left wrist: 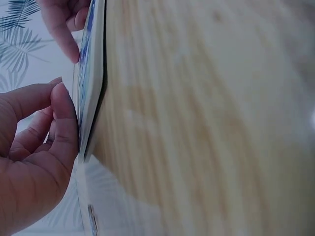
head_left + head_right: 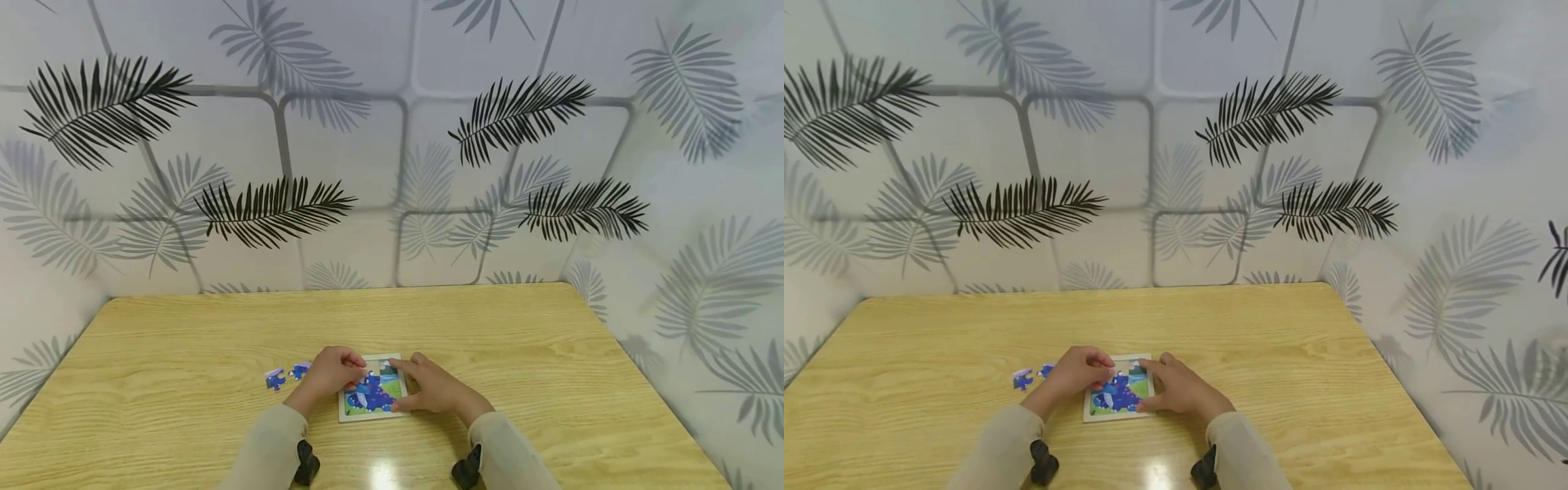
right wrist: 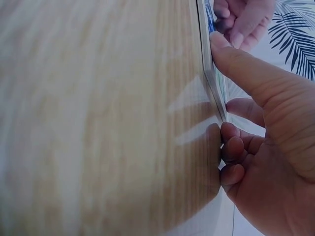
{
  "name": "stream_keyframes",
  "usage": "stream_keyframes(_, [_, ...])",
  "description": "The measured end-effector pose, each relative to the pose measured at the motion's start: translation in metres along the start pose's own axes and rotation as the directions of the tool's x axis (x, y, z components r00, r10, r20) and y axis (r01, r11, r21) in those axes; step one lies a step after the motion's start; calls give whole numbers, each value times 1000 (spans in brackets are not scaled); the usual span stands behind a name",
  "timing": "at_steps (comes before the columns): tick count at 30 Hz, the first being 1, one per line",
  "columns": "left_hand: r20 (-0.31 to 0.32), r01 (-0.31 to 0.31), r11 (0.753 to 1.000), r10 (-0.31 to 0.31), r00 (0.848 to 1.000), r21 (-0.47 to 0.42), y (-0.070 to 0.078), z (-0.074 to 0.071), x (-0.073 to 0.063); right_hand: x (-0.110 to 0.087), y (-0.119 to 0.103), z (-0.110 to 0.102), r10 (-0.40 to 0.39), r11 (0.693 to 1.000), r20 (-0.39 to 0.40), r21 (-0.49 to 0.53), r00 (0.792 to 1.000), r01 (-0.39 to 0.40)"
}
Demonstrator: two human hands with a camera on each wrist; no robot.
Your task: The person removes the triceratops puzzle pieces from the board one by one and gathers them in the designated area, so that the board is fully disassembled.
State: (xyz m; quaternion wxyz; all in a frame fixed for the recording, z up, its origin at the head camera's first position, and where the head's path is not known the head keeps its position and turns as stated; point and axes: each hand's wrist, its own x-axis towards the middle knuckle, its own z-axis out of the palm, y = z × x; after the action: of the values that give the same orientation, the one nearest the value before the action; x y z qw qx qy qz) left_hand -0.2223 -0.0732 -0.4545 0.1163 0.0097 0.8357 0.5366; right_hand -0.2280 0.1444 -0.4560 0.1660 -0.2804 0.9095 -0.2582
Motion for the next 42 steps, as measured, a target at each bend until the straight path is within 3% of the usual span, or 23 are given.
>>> stream_keyframes(6, [35,-4,1000,4,999,9,3,9,5,0,1,0,-5,1000,-2,-1,1000,5])
stream_keyframes(11, [20,18,1000,-18,1000,18,5,14,8,0,1,-1,21,1000,-9,-1,1000,-21])
stream_keyframes(16, [12,51,998,-51,999,27,9,18,9,0,1,0,38,999,-2,8,999,-38])
stream_keyframes(27, [43,151,988,-151,988,14,16,21,6,-1,3,1,-3,1000,-10,-17,1000,3])
stream_keyframes(36, [19,104,994,-103,994,-19,18,21,-2,0,3,1,-20,1000,-14,-23,1000,20])
stream_keyframes(42, [28,147,988,-146,989,-36,18,20,0,-1,1,0,-23,1000,-13,-16,1000,22])
